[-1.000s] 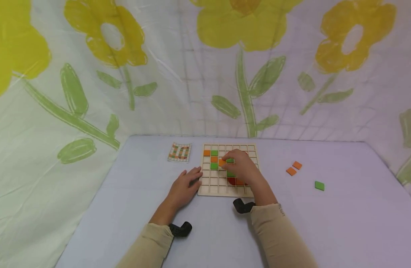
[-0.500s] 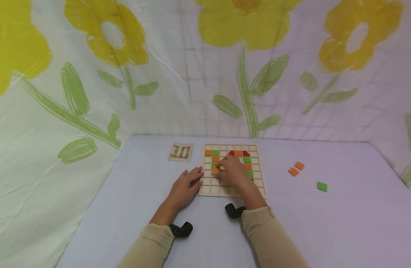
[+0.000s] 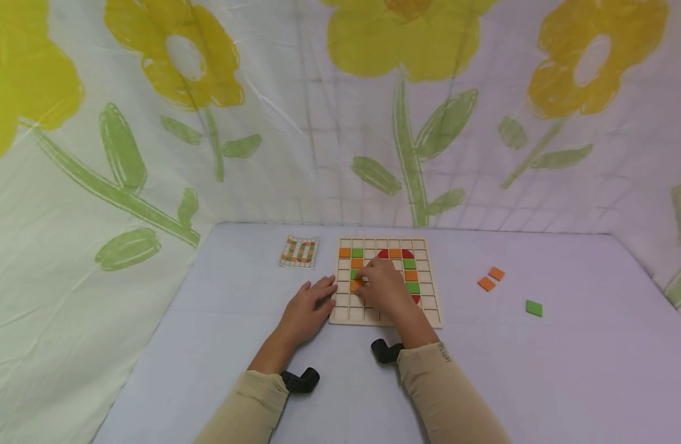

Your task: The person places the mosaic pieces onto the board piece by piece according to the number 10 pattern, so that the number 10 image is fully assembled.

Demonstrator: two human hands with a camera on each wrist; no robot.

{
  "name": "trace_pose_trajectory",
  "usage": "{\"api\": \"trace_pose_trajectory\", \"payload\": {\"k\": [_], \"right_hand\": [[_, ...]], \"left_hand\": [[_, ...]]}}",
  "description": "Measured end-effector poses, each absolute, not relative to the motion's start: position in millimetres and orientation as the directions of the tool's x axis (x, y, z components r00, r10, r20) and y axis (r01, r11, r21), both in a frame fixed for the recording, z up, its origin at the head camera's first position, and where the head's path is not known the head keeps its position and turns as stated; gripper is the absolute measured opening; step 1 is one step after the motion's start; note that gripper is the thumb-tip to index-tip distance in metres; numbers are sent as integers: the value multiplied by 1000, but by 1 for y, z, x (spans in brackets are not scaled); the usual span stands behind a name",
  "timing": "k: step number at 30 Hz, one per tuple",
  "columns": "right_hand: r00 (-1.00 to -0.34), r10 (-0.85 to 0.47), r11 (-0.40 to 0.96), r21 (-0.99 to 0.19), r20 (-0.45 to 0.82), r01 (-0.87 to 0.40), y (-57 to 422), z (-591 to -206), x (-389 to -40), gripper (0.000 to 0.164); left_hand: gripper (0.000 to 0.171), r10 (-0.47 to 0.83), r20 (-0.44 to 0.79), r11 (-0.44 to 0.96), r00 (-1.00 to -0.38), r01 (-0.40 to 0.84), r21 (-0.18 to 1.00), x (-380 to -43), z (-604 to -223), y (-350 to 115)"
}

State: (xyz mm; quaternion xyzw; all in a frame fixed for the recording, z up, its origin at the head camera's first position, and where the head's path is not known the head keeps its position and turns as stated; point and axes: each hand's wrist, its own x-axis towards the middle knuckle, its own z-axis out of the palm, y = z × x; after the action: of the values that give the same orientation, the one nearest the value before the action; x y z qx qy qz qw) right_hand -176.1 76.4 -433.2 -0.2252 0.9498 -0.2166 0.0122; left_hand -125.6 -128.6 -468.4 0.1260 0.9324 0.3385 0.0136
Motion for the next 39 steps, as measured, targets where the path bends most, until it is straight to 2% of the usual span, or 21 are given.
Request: {"api": "trace_pose_trajectory", "payload": {"k": [8,18,22,30,36,39], "right_hand": [[-921,-390,813,-463,19,-354,75,-434,-175,16],[-927,-375,801,-498,18,-334,79,-434,-174,16],[-939,-343,791,-541,-6,-285,91,-425,-174,21],[-978,-205,775,-619,-51,-130,147,-410,-179,35],[-995,-26,814,-580,-95,34,211,-400,-172,48],[-985,119,824,-541,-124,168,244,-399,-163,54]], "left_hand": [[41,243,60,746,-968,225,627,-125,-469,-129],[41,251,70,730,-965,236,642,-124,-467,-127],[41,248,60,730,-967,227,644,-124,-467,-126],[41,227,52,736,-973,206,645,-125,-465,-127],[41,241,78,731,-967,234,641,-125,-465,-127],[40,246,87,724,-965,242,646,-125,-465,-127]]}}
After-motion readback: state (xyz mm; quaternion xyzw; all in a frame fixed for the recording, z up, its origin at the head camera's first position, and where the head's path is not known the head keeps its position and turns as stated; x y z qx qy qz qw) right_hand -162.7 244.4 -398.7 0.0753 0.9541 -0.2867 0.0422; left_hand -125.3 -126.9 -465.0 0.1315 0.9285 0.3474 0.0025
